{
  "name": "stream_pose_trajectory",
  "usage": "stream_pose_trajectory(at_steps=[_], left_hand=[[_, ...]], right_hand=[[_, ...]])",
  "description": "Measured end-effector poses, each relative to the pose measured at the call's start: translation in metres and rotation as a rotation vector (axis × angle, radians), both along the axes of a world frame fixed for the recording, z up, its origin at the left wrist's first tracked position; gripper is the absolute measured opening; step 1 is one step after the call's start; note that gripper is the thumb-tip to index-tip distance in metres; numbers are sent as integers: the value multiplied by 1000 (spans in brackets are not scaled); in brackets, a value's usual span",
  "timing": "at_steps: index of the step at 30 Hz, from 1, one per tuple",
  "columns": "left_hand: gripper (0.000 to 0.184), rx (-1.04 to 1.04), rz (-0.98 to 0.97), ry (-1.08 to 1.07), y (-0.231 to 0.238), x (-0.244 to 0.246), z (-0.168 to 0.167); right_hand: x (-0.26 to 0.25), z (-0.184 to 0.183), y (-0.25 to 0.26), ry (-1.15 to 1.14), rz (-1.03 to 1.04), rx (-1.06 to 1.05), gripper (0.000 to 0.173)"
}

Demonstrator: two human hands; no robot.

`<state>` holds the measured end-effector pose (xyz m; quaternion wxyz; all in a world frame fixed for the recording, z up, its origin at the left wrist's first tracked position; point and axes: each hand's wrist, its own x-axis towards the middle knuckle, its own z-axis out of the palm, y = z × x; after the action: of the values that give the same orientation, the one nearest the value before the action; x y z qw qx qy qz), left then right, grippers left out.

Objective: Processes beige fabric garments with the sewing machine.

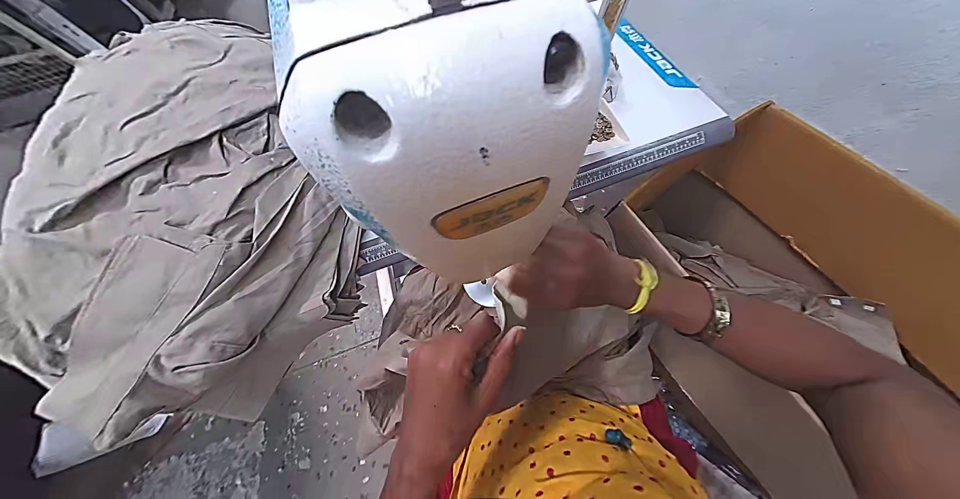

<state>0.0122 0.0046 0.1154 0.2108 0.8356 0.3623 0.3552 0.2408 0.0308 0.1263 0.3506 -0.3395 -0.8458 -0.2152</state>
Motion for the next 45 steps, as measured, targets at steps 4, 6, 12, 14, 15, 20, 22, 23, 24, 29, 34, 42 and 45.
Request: stream_pose_trajectory(at_steps=[4,6,12,14,15,20,22,23,24,29,34,42,45], left_hand=[[38,-19,24,-54,2,-8,-5],[33,-88,-57,-183,-1,-20,-1],[21,-302,258,-279,26,-101,-2],[27,-318,368,-189,37,-112,-19],[30,-314,388,-148,40,-114,-27],[32,-323,408,-125,41,-109,-44],[32,-293,419,-145,41,-105,-40],[32,-272,418,-146,40,-104,-35],[32,-245,417,-133,41,-100,-30],[37,-171,396,-21,57,-83,-13],[40,-116,378,58,62,-85,-23],[54,-305,93,-95,53,-25,-32],[48,-548,112,-278,48,0,-25]], right_hand=[[-13,1,7,12,-2,-91,18],[-14,-3,-7,221,154,-402,24],[-8,-5,-18,507,24,-775,26],[-12,-1,-6,571,-146,-918,27],[-17,3,-2,609,-216,-976,28],[-18,8,3,613,-199,-1011,27],[-1,5,3,617,-38,-1025,20],[8,3,0,619,1,-1017,19],[16,1,-3,625,-13,-1006,18],[23,-7,-4,567,-229,-810,15],[49,-7,-9,322,-404,-706,30],[103,-28,36,189,-690,-515,22],[99,-37,58,110,-712,-485,26]])
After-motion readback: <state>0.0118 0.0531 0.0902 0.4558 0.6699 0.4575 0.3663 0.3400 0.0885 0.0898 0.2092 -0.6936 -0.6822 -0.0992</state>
